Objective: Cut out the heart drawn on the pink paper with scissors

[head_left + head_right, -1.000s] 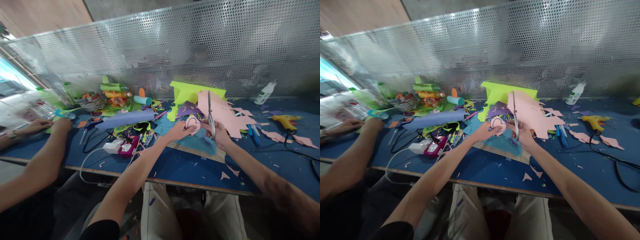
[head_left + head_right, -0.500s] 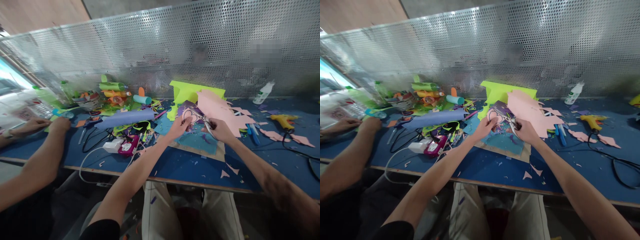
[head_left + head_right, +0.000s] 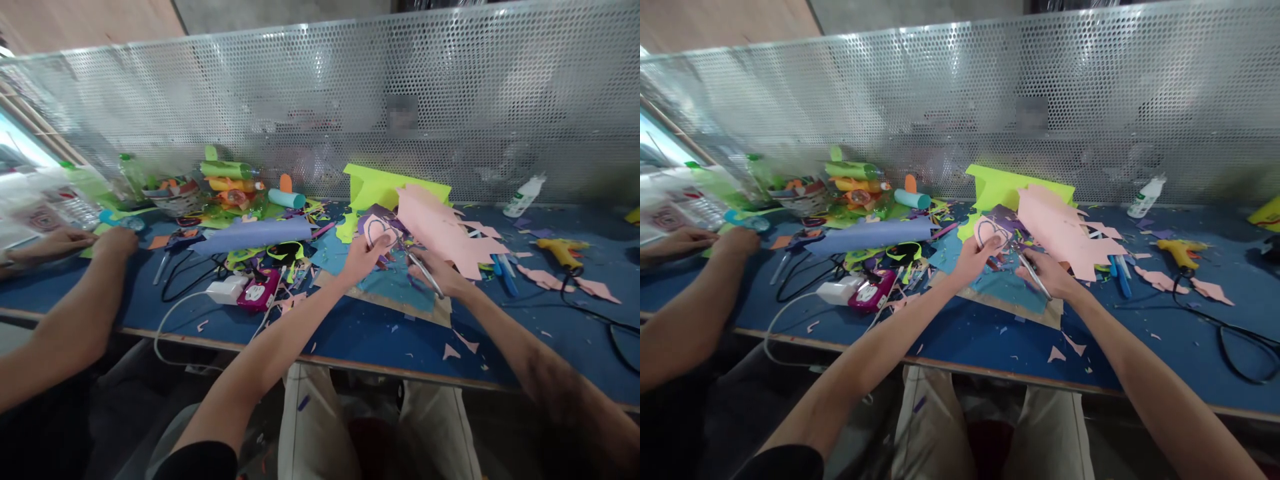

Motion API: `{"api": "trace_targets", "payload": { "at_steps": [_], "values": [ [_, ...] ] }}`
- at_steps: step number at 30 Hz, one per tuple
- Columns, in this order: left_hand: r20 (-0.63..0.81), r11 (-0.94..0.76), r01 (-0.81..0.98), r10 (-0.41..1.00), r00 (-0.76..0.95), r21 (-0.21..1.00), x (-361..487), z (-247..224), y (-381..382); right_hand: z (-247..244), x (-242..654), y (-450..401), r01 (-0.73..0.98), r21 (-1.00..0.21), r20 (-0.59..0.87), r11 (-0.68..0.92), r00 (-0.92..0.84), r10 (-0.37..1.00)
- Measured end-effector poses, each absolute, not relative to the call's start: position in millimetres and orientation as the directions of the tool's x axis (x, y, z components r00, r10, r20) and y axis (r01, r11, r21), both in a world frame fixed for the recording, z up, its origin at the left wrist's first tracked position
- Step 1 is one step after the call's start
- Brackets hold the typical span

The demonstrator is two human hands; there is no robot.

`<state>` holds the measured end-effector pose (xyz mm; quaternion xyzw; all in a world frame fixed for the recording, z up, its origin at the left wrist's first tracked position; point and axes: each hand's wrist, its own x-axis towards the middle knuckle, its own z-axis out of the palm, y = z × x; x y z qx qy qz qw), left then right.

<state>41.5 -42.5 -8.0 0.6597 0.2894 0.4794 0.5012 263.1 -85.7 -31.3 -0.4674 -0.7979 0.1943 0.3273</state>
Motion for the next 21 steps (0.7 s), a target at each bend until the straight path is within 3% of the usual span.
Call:
{"api": "trace_targets", "payload": {
  "at_steps": [3, 12, 21],
  "values": [
    [0.308, -0.284, -0.122, 0.846, 0.436, 0.951, 43.4, -11.0, -46.4, -33.8, 263.4, -86.8, 0.547, -0.685, 0.333, 0.480, -0.351, 0.875],
    [0.311, -0.261, -0.189, 0.893, 0.326, 0.947, 47.9, -8.4, -52.6, -35.3, 240.3, -95.2, 0.369, -0.816, 0.324, 0.446, -0.347, 0.880],
    [0.408, -0.376, -0.168, 0.882, 0.237, 0.911, 48.2, -7.7, -55.4, -40.5, 235.0, -91.0, 0.413, -0.773, 0.354, 0.482, -0.349, 0.868]
  ]
}}
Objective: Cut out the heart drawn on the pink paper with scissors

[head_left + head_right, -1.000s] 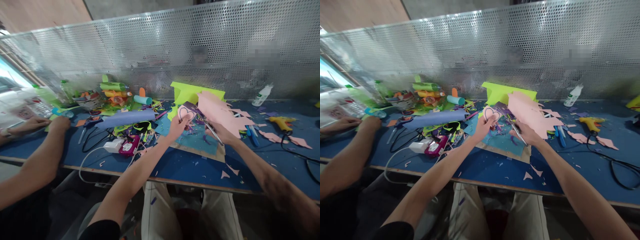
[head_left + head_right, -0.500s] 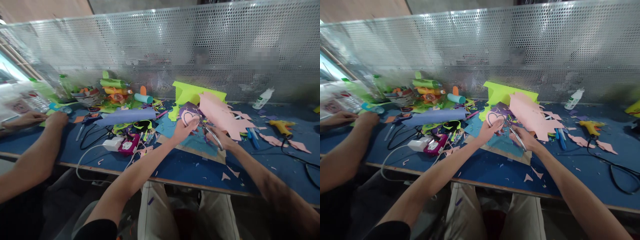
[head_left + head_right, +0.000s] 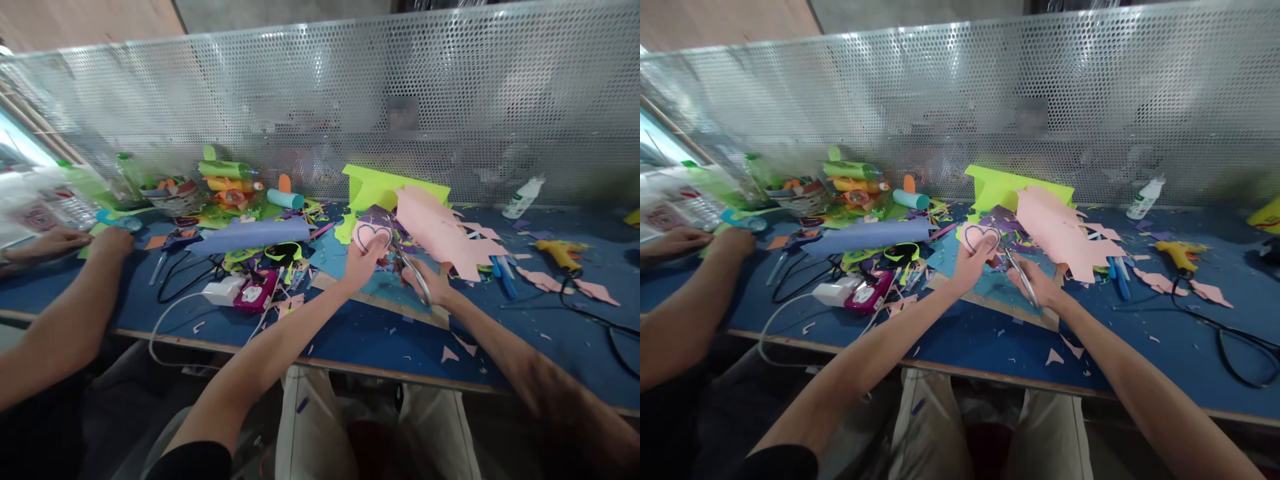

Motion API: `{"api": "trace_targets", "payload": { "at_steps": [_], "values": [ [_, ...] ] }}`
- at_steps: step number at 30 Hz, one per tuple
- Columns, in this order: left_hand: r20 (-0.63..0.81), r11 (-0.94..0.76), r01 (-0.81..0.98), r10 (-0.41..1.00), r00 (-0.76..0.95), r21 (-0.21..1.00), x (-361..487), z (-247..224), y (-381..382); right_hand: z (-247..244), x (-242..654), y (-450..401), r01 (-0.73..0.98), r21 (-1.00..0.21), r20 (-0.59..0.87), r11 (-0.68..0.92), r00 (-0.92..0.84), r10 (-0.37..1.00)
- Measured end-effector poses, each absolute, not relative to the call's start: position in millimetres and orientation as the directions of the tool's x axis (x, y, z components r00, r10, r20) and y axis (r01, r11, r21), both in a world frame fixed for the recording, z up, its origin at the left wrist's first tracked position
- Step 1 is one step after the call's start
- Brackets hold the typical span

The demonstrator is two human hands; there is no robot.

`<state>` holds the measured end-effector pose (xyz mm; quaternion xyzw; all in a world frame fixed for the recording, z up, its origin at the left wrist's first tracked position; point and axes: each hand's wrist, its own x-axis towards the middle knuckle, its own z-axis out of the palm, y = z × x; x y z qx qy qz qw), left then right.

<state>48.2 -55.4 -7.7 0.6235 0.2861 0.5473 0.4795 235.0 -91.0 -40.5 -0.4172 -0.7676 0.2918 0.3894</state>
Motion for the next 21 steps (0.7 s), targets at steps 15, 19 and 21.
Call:
{"api": "trace_targets", "payload": {
  "at_steps": [15, 19, 21],
  "values": [
    [0.369, -0.350, -0.117, 0.891, 0.265, 0.929, 52.8, -20.0, -59.2, -27.4, 233.7, -96.3, 0.481, -0.700, 0.374, 0.528, -0.383, 0.845],
    [0.365, -0.318, -0.205, 0.893, 0.264, 0.926, 55.5, -19.6, -61.3, -27.6, 238.3, -95.3, 0.467, -0.699, 0.348, 0.541, -0.439, 0.828],
    [0.367, -0.308, -0.245, 0.894, 0.256, 0.920, 56.6, -20.9, -61.6, -28.0, 240.7, -95.4, 0.474, -0.695, 0.327, 0.541, -0.461, 0.825]
  ]
}}
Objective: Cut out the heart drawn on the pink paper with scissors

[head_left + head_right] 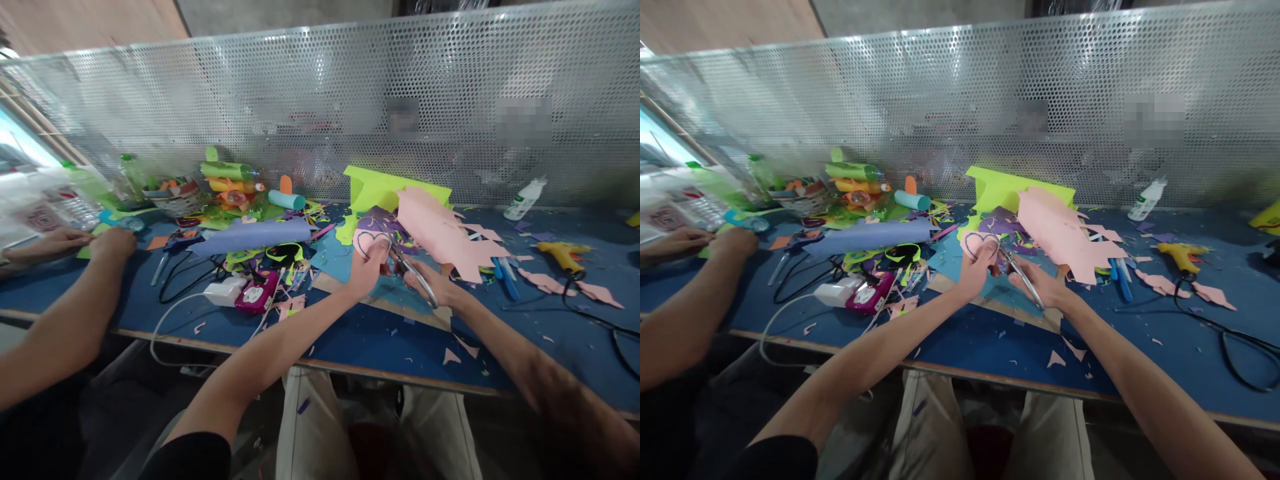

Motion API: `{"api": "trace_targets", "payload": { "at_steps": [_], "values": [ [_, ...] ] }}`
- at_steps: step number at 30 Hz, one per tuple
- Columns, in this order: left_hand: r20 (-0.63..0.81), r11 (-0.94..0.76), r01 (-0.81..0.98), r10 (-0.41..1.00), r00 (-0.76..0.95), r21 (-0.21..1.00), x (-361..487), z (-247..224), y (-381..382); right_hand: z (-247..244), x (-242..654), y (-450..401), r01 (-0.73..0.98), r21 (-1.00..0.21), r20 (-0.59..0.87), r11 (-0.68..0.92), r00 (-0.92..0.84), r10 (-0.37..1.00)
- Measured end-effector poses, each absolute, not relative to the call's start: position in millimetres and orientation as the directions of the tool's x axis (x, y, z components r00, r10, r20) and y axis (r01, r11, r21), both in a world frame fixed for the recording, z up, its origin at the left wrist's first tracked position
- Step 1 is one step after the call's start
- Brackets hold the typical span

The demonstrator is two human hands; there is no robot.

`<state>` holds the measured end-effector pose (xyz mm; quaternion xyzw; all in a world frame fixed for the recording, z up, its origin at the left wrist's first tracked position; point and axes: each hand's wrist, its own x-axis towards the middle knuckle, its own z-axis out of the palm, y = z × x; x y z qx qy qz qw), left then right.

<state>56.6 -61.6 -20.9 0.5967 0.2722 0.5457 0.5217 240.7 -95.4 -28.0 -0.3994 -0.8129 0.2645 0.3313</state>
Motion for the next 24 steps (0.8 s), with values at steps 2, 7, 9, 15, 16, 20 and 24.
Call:
{"api": "trace_targets", "payload": {
  "at_steps": [2, 7, 9, 15, 16, 20, 24],
  "values": [
    [0.368, -0.305, -0.258, 0.896, 0.249, 0.917, 57.5, -23.0, -61.4, -28.5, 241.9, -95.9, 0.486, -0.689, 0.322, 0.537, -0.459, 0.828],
    [0.383, -0.321, -0.257, 0.890, 0.246, 0.911, 58.4, -24.5, -61.9, -30.1, 239.1, -96.0, 0.500, -0.659, 0.388, 0.562, -0.413, 0.824],
    [0.394, -0.331, -0.254, 0.882, 0.260, 0.909, 58.2, -22.8, -62.9, -31.1, 237.4, -94.9, 0.476, -0.683, 0.381, 0.554, -0.416, 0.826],
    [0.391, -0.338, -0.224, 0.880, 0.269, 0.914, 57.6, -21.0, -64.0, -33.6, 234.6, -93.6, 0.450, -0.705, 0.380, 0.548, -0.413, 0.828],
    [0.392, -0.339, -0.223, 0.879, 0.271, 0.914, 57.4, -21.2, -63.8, -33.4, 234.0, -94.1, 0.455, -0.694, 0.389, 0.557, -0.414, 0.823],
    [0.400, -0.350, -0.215, 0.875, 0.271, 0.912, 56.4, -20.3, -63.7, -31.1, 230.6, -96.4, 0.461, -0.676, 0.409, 0.575, -0.414, 0.813],
    [0.411, -0.361, -0.215, 0.868, 0.279, 0.908, 55.7, -17.8, -64.9, -31.7, 229.5, -96.3, 0.449, -0.689, 0.418, 0.569, -0.395, 0.818]
  ]
}}
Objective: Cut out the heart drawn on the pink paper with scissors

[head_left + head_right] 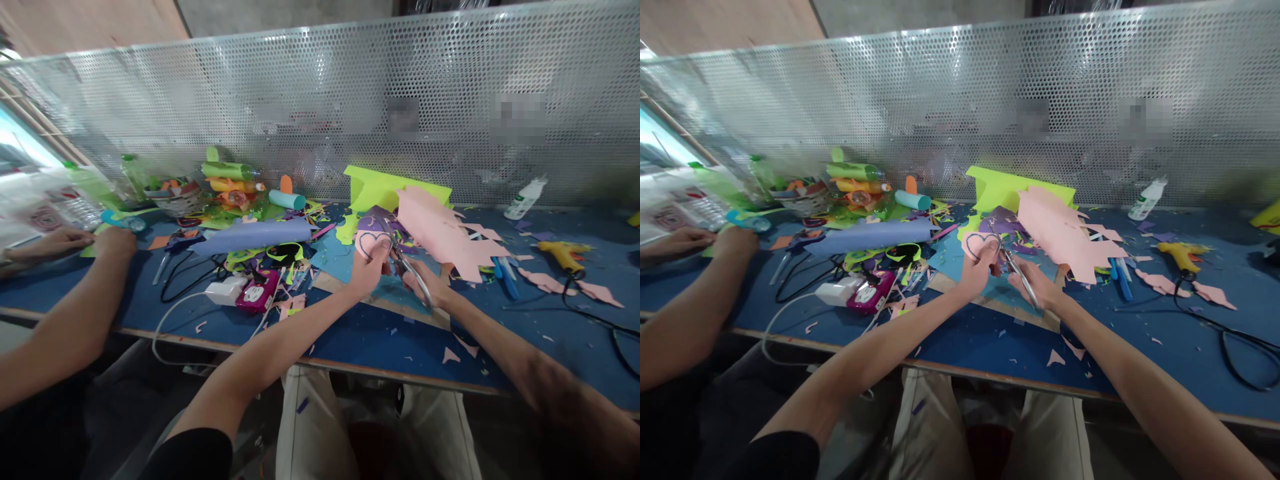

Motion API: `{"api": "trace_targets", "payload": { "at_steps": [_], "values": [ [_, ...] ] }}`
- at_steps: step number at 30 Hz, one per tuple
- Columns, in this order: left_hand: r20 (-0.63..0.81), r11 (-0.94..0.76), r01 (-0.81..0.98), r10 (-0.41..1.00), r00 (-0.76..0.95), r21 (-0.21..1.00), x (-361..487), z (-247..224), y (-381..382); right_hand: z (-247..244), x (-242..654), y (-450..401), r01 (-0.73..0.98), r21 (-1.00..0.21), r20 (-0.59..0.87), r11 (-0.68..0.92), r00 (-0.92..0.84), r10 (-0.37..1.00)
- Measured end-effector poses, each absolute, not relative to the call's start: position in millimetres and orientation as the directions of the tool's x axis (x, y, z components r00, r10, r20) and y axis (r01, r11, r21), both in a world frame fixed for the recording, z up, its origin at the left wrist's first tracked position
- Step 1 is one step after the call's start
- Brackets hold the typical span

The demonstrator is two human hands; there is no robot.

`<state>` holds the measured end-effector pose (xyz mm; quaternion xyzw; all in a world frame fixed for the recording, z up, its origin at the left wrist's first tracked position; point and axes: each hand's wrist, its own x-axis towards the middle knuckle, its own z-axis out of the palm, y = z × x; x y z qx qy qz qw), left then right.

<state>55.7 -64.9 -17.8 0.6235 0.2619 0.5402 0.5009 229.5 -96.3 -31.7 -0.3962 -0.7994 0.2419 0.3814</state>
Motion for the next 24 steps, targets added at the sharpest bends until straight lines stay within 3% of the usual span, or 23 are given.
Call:
{"api": "trace_targets", "payload": {
  "at_steps": [17, 24],
  "values": [
    [0.450, -0.380, -0.266, 0.843, 0.295, 0.886, 54.6, -18.6, -59.0, -38.7, 236.1, -89.7, 0.460, -0.668, 0.447, 0.585, -0.380, 0.810],
    [0.461, -0.449, -0.112, 0.837, 0.295, 0.887, 46.3, -14.9, -53.8, -28.8, 238.8, -89.4, 0.483, -0.666, 0.435, 0.569, -0.368, 0.822]
  ]
}}
